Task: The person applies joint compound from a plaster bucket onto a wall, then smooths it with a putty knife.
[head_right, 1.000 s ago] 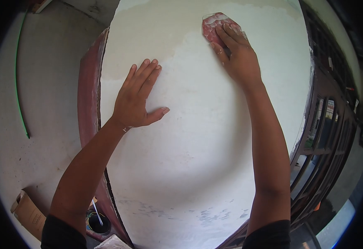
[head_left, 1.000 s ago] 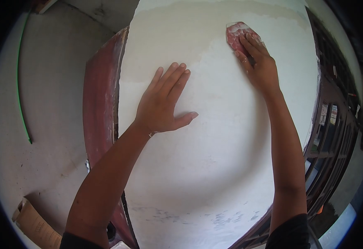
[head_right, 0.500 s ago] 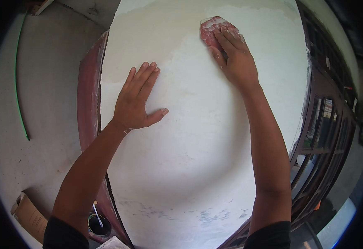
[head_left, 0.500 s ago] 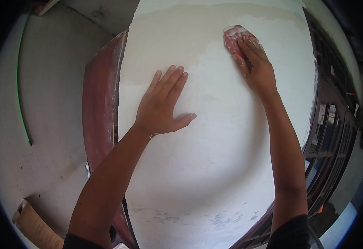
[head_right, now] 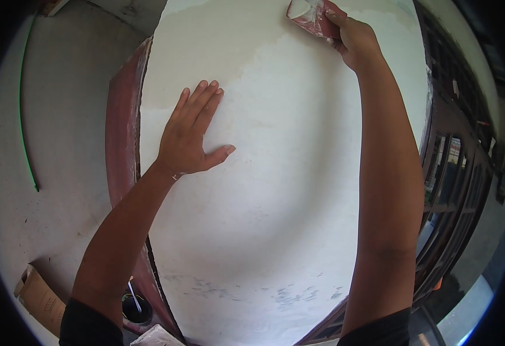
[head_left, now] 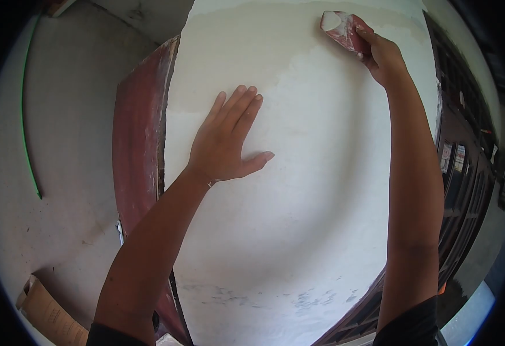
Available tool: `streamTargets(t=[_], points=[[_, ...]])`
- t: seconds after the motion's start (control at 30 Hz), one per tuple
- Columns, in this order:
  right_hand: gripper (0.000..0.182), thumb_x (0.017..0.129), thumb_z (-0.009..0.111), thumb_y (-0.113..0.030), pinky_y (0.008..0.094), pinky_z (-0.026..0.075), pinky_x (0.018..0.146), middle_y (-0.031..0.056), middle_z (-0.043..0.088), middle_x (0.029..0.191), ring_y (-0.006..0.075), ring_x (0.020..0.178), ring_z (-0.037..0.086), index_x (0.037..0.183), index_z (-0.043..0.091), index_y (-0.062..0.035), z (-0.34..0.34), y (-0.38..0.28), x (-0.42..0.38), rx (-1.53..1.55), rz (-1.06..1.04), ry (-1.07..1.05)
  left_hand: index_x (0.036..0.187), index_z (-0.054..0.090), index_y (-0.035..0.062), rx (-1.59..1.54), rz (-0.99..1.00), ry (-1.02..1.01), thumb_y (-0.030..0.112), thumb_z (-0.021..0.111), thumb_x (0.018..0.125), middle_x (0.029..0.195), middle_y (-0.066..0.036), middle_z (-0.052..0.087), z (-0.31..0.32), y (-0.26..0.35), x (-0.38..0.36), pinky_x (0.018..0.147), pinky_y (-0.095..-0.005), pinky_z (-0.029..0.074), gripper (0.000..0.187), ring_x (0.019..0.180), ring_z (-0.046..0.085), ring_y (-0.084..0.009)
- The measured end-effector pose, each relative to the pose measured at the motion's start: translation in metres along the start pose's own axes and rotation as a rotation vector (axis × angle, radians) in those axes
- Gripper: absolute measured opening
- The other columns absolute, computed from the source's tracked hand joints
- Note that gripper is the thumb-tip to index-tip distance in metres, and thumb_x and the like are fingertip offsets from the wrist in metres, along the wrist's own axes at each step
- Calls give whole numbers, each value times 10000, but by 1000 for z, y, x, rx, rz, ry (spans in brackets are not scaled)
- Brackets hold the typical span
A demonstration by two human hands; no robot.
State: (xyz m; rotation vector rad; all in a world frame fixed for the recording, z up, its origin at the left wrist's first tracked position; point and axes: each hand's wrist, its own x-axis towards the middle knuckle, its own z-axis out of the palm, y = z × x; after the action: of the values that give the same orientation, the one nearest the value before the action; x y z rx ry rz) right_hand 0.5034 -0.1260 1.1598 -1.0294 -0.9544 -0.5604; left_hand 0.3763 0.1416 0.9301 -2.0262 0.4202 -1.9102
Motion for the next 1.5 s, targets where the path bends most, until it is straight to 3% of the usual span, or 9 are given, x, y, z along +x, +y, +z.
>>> streamTargets(t=[0.23, 0.53, 0.6, 0.67, 0.83, 1.2, 1.3, 1.4, 1.5], points=[[352, 979, 723, -289, 282, 463, 655, 32, 652, 871, 122, 710, 544, 1108, 706, 38, -10, 9, 9, -695, -99, 45, 1553, 411, 0, 4, 13, 6, 452, 799, 796, 1610, -175, 417, -1, -1, -1, 1235, -573, 260, 963, 1536, 332, -348], [312, 1011, 674, -263, 297, 532, 740, 61, 728, 1006, 137, 812, 662, 1188, 690, -7, -23, -4, -14, -123, -235, 33, 1494, 453, -19, 8, 31, 30, 491, 782, 830, 1566, -187, 443, -3, 1, 1, 1221, -566, 305, 900, 1492, 379, -358], [371, 1041, 638, -335, 305, 541, 837, 94, 760, 1147, 178, 979, 714, 1320, 668, -92, -9, -6, -30, -594, -806, 180, 1495, 451, -19, 14, 33, 39, 491, 778, 832, 1563, -190, 444, -1, 0, 0, 1223, -565, 303, 899, 1496, 373, -355], [298, 1076, 559, -245, 354, 564, 894, 137, 734, 1239, 282, 1093, 721, 1355, 649, -194, 7, -3, -48, -950, -820, 171, 1496, 449, -20, 16, 36, 38, 487, 777, 830, 1563, -191, 443, -1, 0, 1, 1221, -567, 304, 899, 1495, 373, -357], [373, 1008, 578, -123, 373, 563, 1008, 136, 691, 1328, 290, 1166, 704, 1366, 584, -14, 16, 45, -31, -1480, -1480, 215, 1546, 416, 3, -23, 18, 22, 424, 802, 788, 1609, -175, 418, -1, -2, -1, 1234, -581, 256, 949, 1533, 337, -351], [457, 960, 519, -28, 407, 583, 987, 213, 682, 1304, 326, 1134, 703, 1414, 525, 20, 34, 16, -87, -1902, -683, -251, 1489, 459, -26, 4, 52, 87, 366, 777, 795, 1556, -200, 446, -1, -3, -1, 1182, -618, 328, 858, 1482, 389, -389], [322, 939, 575, -43, 395, 622, 873, 216, 729, 1166, 309, 1017, 740, 1247, 619, 40, 13, 60, -105, -1542, -1411, -47, 1479, 467, -32, 18, 28, 75, 355, 784, 789, 1548, -199, 453, -2, -1, 0, 1183, -615, 328, 853, 1481, 391, -390], [335, 940, 575, -27, 409, 611, 894, 190, 732, 1173, 305, 1060, 729, 1270, 632, -22, 4, 41, -130, -1322, -1381, 126, 1538, 417, -6, -23, 12, 55, 314, 756, 804, 1607, -192, 419, 0, -3, -2, 1227, -594, 259, 870, 1520, 355, -379], [307, 962, 626, -98, 404, 588, 855, 150, 743, 1115, 280, 951, 731, 1268, 642, -76, 0, 8, -121, -914, -848, 145, 1536, 421, -8, -26, 1, 49, 314, 759, 807, 1606, -191, 420, -1, -2, -1, 1227, -590, 264, 865, 1519, 356, -378]])
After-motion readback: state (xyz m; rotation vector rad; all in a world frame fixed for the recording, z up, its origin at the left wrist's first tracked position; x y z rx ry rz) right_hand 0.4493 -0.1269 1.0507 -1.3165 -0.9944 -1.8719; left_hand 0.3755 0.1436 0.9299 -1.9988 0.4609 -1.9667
